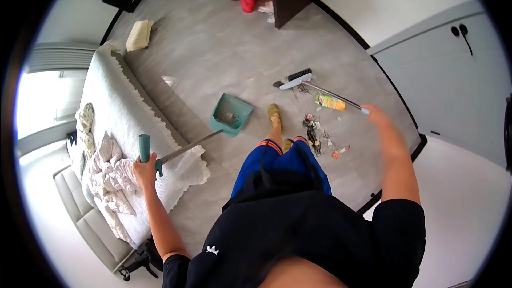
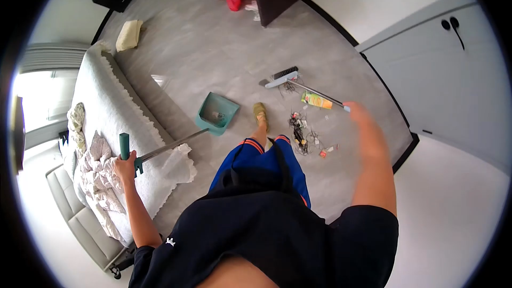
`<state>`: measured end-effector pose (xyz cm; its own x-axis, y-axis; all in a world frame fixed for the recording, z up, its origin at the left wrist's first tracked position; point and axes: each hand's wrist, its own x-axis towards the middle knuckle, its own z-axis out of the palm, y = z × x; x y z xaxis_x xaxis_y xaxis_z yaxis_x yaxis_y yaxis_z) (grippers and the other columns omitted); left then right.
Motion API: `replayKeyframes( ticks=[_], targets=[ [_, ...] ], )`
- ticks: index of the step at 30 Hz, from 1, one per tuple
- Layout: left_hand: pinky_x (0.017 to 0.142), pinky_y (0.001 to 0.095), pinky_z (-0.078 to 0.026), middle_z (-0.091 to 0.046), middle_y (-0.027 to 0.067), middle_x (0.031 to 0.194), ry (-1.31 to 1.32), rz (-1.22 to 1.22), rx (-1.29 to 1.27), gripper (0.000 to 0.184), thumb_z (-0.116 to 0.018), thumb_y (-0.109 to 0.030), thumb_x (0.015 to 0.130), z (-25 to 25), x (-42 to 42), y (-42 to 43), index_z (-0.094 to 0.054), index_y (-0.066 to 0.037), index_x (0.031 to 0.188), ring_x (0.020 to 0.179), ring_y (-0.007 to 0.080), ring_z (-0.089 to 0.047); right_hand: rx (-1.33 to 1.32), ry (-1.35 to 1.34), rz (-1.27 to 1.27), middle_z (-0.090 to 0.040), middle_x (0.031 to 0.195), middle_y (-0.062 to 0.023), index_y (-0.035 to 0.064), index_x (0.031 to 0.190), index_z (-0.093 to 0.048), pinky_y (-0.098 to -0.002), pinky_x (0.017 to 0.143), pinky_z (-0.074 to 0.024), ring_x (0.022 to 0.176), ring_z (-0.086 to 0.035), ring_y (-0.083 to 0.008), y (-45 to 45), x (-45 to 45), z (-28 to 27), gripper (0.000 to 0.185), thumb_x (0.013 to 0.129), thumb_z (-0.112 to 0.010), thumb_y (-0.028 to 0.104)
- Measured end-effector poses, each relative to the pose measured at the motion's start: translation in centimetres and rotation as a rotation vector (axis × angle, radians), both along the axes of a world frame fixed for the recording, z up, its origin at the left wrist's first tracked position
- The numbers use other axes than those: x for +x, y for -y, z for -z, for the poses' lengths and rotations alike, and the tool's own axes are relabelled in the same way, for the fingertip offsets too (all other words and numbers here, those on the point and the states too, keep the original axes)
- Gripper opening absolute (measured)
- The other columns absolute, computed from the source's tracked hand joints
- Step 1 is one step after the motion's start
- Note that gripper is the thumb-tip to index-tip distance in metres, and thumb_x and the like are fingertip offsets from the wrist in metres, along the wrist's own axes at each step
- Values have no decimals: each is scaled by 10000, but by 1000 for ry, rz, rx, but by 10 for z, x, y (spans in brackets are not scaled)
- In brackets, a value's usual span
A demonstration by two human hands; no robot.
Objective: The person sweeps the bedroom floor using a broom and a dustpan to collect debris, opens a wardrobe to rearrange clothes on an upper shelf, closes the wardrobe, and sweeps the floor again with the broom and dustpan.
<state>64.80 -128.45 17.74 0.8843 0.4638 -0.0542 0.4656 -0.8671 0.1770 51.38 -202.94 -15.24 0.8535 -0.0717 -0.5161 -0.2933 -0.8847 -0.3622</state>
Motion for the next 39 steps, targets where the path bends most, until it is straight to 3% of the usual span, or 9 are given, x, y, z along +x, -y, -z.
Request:
replayKeyframes(
  ticks=[4,7,9,15,24,26,29,33,39],
  targets=[
    [576,337,-427,-582,125,581,27,6,-17,315,-639,-307,623,8,-22,0,-645,-20,752,557,221,-564,21,6,69,-549,1051,-119,125,1076,-544,-343,859,-394,992,-507,-273,27,-75,-43,491,622,-504,-58],
    [567,300,-429,-598,96,625,75,-22,-115,288,-654,-277,625,22,-37,-32,-651,-26,766,559,170,-557,-245,-198,154,-549,1046,-128,131,1077,-544,-359,846,-401,992,-502,-290,-22,-70,-174,472,647,-481,-53],
    [564,284,-428,-603,77,648,114,-83,-231,276,-663,-261,624,20,-51,-45,-651,-26,767,563,152,-551,-240,-189,125,-550,1041,-132,140,1085,-537,-366,832,-408,981,-504,-299,-21,-87,-200,462,662,-482,-35],
    [576,248,-429,-603,69,714,210,-168,-401,256,-679,-179,635,-10,-92,-54,-640,2,811,616,136,-545,-26,2,61,-554,1016,-143,161,1138,-487,-364,793,-424,931,-526,-300,-16,-108,-124,473,681,-525,46],
    [554,224,-412,-570,48,707,262,-211,-507,224,-671,-110,633,-41,-171,-25,-617,19,808,589,109,-516,108,71,2,-557,984,-176,133,1136,-492,-380,774,-431,913,-539,-302,-211,7,18,391,751,-535,189],
    [559,222,-410,-568,50,704,268,-236,-516,221,-668,-109,635,-45,-198,-22,-613,19,807,589,106,-515,66,0,-60,-554,996,-173,135,1135,-494,-378,786,-428,926,-534,-300,-221,7,22,385,752,-519,167],
    [563,220,-409,-562,46,692,295,-263,-600,221,-660,-89,639,-49,-236,-16,-600,31,815,586,103,-512,32,-201,-94,-556,998,-167,151,1130,-502,-374,798,-425,942,-529,-290,-202,-11,-30,394,737,-518,141],
    [573,210,-410,-559,39,680,294,-279,-690,222,-655,-70,641,-37,-291,-32,-589,48,817,590,98,-513,-45,-148,-171,-555,1032,-136,171,1129,-510,-349,826,-422,966,-526,-274,-136,-76,-27,431,702,-547,118],
    [585,207,-399,-552,22,673,264,-196,-773,198,-658,-67,631,-16,-365,-46,-596,35,789,603,89,-504,-239,-229,-219,-551,1056,-120,186,1117,-524,-347,847,-412,981,-520,-266,-104,-180,-85,409,711,-554,147]
  ],
)
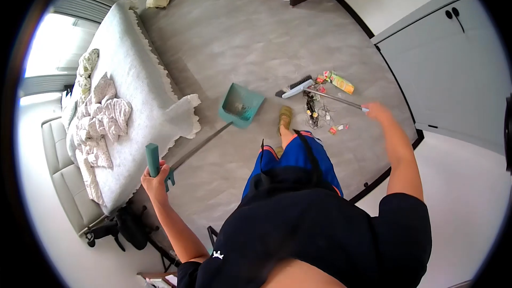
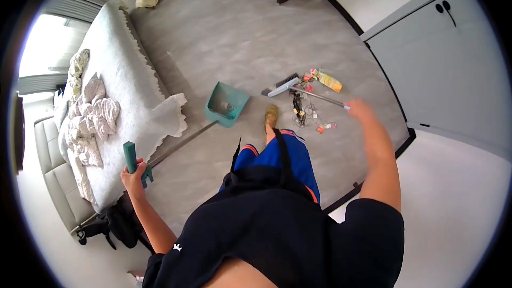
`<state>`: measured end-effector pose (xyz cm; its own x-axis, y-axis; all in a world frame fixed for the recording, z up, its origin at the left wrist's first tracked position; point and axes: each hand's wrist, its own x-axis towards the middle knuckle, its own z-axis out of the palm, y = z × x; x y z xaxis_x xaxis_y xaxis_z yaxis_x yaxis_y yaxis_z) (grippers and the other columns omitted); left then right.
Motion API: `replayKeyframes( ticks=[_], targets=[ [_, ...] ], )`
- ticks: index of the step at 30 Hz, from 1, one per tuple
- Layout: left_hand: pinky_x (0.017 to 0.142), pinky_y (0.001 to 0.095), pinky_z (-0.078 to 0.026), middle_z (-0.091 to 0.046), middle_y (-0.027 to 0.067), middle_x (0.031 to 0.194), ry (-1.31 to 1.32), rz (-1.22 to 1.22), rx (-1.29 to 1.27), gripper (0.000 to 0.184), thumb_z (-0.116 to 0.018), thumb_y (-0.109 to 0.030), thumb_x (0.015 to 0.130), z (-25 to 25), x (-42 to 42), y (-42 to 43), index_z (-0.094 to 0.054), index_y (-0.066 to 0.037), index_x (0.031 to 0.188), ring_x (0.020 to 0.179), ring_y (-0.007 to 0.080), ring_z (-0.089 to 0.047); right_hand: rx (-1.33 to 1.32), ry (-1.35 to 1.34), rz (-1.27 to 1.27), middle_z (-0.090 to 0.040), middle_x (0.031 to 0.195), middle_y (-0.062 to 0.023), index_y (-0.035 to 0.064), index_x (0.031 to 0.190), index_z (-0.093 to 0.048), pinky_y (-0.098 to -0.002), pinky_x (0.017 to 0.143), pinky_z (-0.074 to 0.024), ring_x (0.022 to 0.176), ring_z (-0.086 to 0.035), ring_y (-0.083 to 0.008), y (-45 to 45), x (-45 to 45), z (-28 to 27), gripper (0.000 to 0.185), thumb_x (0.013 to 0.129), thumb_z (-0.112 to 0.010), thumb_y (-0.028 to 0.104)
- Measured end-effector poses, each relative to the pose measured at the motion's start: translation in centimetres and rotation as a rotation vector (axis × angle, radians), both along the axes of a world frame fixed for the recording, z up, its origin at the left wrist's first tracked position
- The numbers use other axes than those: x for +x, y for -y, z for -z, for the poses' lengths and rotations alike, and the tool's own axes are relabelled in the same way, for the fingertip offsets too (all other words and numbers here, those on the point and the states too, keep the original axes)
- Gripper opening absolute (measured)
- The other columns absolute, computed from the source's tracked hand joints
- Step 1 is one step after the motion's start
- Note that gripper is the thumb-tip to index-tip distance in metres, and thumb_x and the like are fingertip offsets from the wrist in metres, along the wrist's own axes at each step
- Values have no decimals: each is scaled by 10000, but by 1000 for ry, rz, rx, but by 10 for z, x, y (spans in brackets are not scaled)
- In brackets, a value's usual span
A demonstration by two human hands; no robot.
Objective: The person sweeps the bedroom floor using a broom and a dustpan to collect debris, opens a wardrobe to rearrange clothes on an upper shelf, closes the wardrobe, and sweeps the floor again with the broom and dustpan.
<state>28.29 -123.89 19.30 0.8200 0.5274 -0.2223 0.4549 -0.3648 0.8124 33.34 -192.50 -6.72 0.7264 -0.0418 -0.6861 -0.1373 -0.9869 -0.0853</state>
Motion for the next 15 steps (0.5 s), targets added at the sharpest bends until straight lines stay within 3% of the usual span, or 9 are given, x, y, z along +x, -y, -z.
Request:
replayKeyframes(
  ticks=[3,5,8,11,14,15],
  targets=[
    [582,206,-386,-540,14,663,5,7,-65,180,-644,-68,635,9,-34,-3,-592,30,776,599,83,-489,-98,12,-58,-540,1075,-117,185,1109,-531,-350,859,-404,985,-517,-267,-14,-49,-34,396,716,-561,151],
    [578,205,-378,-532,11,658,-3,4,-56,175,-639,-73,635,14,-55,-7,-588,26,770,594,79,-476,-26,-14,79,-531,1091,-123,161,1106,-532,-347,865,-396,996,-510,-279,-6,-81,-32,384,724,-562,139],
    [568,203,-365,-518,8,646,7,-8,-86,186,-644,-93,626,15,-85,-8,-583,25,756,585,75,-458,146,153,112,-539,1076,-140,135,1098,-535,-333,850,-401,994,-511,-285,8,-128,-48,355,744,-551,142],
    [558,206,-366,-517,7,641,9,-3,-80,193,-648,-102,622,13,-116,-7,-583,27,750,582,75,-458,197,301,269,-554,1042,-158,102,1082,-541,-317,835,-405,981,-521,-279,25,-164,-46,327,760,-544,159],
    [540,208,-368,-518,7,632,15,-1,-37,200,-649,-107,620,12,-140,2,-584,32,748,570,74,-456,194,281,474,-520,1100,-150,82,1098,-523,-354,875,-374,1033,-481,-288,27,-166,-53,330,782,-514,177],
    [535,209,-370,-519,7,627,14,-2,-14,203,-649,-110,619,7,-148,12,-585,33,748,564,73,-456,182,254,533,-548,1043,-149,83,1132,-491,-349,805,-407,946,-523,-272,36,-162,-40,357,789,-510,180]
  ],
)
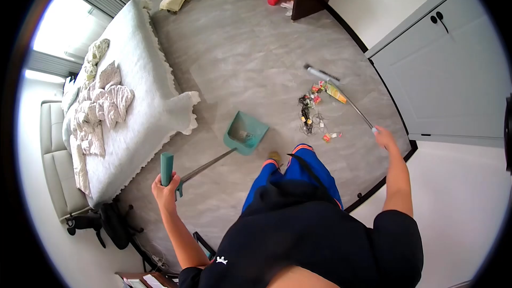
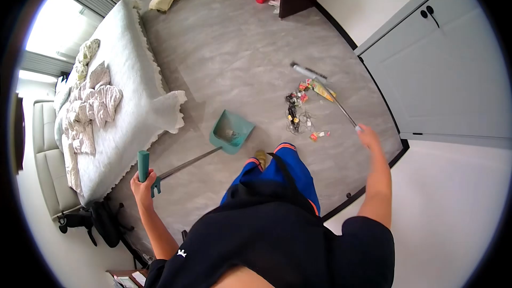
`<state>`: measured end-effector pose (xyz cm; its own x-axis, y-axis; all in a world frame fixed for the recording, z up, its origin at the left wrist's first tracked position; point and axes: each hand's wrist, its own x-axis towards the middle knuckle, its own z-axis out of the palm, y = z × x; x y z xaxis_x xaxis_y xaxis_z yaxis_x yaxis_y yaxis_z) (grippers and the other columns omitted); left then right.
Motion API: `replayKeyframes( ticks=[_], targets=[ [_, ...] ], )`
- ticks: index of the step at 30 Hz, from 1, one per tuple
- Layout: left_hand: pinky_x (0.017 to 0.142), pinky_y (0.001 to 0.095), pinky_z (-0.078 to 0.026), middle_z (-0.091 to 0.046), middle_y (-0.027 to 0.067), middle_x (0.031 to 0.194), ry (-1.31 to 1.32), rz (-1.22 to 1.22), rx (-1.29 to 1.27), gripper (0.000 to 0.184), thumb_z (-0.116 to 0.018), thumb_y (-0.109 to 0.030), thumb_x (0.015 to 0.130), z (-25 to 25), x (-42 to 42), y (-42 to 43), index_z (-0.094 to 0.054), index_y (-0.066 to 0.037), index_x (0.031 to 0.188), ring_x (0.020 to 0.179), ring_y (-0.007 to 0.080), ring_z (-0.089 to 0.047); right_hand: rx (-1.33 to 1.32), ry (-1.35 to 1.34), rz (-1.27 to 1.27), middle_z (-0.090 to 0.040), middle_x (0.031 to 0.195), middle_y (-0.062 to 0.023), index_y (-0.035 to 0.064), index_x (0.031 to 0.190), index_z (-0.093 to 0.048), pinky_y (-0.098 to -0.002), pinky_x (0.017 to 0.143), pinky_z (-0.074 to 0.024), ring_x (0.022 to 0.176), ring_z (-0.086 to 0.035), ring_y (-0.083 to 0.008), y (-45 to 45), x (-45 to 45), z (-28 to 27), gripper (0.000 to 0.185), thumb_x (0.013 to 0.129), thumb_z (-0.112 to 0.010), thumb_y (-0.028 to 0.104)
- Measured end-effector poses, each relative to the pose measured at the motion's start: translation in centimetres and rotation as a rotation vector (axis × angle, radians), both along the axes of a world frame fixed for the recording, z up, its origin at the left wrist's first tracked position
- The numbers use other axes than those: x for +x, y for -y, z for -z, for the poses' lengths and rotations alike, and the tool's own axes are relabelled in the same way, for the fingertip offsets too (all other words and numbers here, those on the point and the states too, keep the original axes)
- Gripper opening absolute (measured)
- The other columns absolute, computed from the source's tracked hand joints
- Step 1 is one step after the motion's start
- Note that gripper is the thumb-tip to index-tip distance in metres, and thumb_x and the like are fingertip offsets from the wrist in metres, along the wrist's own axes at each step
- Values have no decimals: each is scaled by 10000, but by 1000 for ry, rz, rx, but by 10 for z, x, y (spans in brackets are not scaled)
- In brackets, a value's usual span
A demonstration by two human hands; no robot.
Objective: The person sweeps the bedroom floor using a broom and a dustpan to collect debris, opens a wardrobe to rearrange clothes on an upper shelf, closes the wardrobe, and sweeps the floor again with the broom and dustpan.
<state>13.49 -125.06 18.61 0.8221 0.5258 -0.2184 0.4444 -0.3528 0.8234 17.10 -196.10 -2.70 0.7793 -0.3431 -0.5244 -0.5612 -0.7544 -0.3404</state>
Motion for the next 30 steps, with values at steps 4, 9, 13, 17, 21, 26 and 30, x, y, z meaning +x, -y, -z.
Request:
replayKeyframes(
  ticks=[4,9,13,17,21,26,30],
  targets=[
    [526,210,-377,-525,12,608,30,-26,21,210,-648,-124,621,3,-33,35,-592,37,745,552,75,-463,-85,30,-83,-595,771,-112,43,1056,-496,-368,546,-448,598,-560,-228,31,37,99,333,777,-531,220],
    [531,206,-380,-528,10,601,-28,-40,126,198,-643,-136,631,12,-54,93,-596,25,737,557,72,-468,103,-283,-157,-578,617,-128,2,690,-570,-389,554,-456,597,-567,-231,-6,76,157,238,692,-609,237],
    [529,222,-383,-518,12,587,-87,18,250,214,-645,-169,642,7,-53,143,-589,17,733,553,78,-464,28,-388,-312,-582,724,-162,-16,918,-503,-376,544,-459,616,-577,-250,-2,36,209,325,673,-594,176],
    [559,255,-397,-540,49,614,-128,107,360,229,-643,-190,654,17,-56,168,-583,5,757,572,112,-488,22,-225,-204,-564,799,-180,-9,1165,-326,-350,500,-455,596,-574,-241,-36,-32,145,557,669,-548,111],
    [596,306,-405,-548,103,672,-124,224,398,259,-642,-217,658,27,-48,183,-563,6,765,625,209,-525,332,-240,-70,-542,737,-145,21,1242,-272,-320,422,-419,515,-532,-187,-27,-59,89,631,666,-527,64],
    [603,368,-388,-511,149,678,-167,345,458,274,-638,-233,657,44,-36,190,-512,7,697,645,305,-505,461,-221,150,-549,764,-170,51,1266,-251,-323,386,-409,471,-525,-203,-13,-103,37,665,661,-526,38],
    [614,370,-386,-509,152,685,-143,348,413,282,-635,-244,660,47,-39,192,-512,7,701,654,304,-503,542,-172,504,-491,607,-87,84,1233,-297,-292,315,-325,367,-425,-151,-27,-138,5,586,694,-518,11]
  ],
)
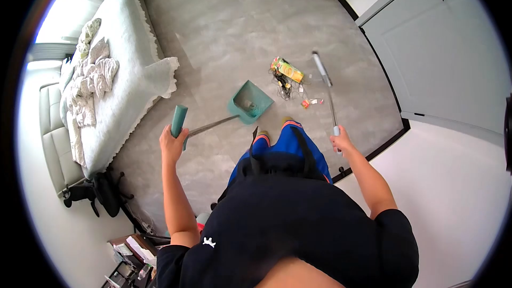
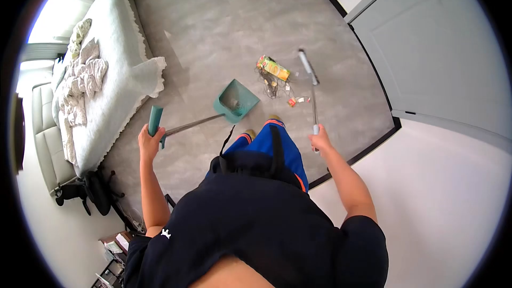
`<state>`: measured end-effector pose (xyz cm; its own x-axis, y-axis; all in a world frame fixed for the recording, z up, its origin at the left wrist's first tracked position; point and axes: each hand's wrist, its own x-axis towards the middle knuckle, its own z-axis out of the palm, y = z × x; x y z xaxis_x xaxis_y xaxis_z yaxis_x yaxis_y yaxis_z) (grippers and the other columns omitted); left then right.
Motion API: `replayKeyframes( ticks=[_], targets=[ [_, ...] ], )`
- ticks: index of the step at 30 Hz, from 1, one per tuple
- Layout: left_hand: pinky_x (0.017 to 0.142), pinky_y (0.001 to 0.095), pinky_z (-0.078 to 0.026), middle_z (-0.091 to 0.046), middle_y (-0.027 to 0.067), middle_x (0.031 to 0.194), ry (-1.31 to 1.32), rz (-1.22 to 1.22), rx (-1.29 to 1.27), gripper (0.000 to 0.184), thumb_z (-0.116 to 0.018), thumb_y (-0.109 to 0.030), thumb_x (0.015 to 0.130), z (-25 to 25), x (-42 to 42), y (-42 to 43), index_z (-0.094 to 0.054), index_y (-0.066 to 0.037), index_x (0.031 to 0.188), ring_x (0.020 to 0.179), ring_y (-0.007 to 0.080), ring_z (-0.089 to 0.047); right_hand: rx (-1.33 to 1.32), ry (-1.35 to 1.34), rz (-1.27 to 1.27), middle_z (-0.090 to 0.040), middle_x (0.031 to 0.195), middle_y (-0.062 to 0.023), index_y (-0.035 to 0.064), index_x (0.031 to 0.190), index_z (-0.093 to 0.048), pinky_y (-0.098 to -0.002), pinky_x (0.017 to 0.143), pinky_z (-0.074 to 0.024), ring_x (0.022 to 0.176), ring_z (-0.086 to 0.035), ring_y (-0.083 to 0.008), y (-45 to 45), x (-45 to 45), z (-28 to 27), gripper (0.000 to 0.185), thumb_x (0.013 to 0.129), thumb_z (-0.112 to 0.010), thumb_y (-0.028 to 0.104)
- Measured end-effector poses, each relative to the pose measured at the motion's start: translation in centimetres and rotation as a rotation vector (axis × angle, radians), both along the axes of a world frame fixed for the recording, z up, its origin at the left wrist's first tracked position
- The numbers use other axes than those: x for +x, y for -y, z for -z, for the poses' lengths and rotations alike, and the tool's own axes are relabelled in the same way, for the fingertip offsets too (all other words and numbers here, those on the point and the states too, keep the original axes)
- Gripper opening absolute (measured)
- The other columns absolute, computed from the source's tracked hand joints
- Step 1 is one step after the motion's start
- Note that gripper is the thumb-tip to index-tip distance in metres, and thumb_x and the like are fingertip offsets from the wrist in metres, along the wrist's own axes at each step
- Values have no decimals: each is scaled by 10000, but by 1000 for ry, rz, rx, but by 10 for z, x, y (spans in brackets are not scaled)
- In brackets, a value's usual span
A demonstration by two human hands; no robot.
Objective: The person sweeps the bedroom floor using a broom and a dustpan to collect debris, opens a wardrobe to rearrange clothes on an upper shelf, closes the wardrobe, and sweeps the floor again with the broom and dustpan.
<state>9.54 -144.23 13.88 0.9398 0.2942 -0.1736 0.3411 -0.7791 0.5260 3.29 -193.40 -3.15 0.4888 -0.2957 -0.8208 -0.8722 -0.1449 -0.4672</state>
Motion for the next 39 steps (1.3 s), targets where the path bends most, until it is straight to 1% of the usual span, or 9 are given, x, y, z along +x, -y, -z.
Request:
replayKeyframes(
  ticks=[3,5,9,17,23,25,29,32,39],
  targets=[
    [613,375,-387,-515,158,686,-35,52,20,300,-632,-257,665,5,-1,-2,-507,9,722,658,314,-506,118,-49,186,-438,596,-67,29,935,-443,-284,323,-319,382,-393,-137,-6,-1,-14,236,705,-470,-21],
    [609,381,-390,-525,166,685,-82,148,93,316,-629,-267,670,3,-2,-3,-501,11,748,661,321,-512,303,-103,213,-418,575,-57,30,776,-416,-278,341,-322,407,-404,-138,-2,5,11,118,692,-463,-38],
    [613,384,-405,-551,186,705,-320,102,99,348,-614,-294,686,-26,6,7,-483,4,810,687,327,-535,707,-30,502,-376,535,-44,37,612,-388,-274,389,-339,449,-410,-144,-29,27,52,128,667,-453,-58],
    [609,372,-425,-572,181,735,-418,101,30,391,-612,-327,689,-29,17,12,-489,-19,895,716,308,-560,1042,-85,948,-385,587,-53,33,684,-360,-258,435,-390,473,-416,-141,-147,107,12,133,704,-463,-48],
    [601,330,-430,-574,119,724,71,-6,-112,369,-664,-205,652,-11,-15,0,-500,-26,930,662,237,-560,1359,-45,1046,-408,612,-47,14,718,-350,-222,456,-430,485,-440,-122,-120,125,27,128,749,-470,-20],
    [600,307,-428,-571,108,708,12,-23,-48,330,-663,-175,651,-13,-25,3,-525,-25,910,645,213,-548,1474,-44,1097,-404,603,-44,17,698,-348,-220,458,-432,487,-441,-118,-101,116,14,136,754,-467,-15],
    [587,274,-422,-564,90,661,34,2,-96,259,-657,-169,657,11,-33,4,-571,-25,855,603,184,-519,1456,-82,1037,-390,556,-31,31,661,-348,-194,433,-399,464,-415,-109,-75,93,11,149,759,-451,-16],
    [554,267,-418,-540,69,603,4,-79,-209,268,-648,-183,663,27,-31,1,-580,-14,860,558,146,-513,1227,-20,868,-392,550,-33,33,668,-357,-197,401,-378,439,-388,-102,-56,66,14,134,748,-444,-31],
    [556,277,-422,-546,70,601,10,-67,-307,266,-641,-188,668,9,1,34,-579,-4,850,559,148,-529,397,70,130,-426,589,-52,48,868,-374,-226,332,-343,412,-416,-104,-30,44,4,227,692,-480,-48]
  ],
)
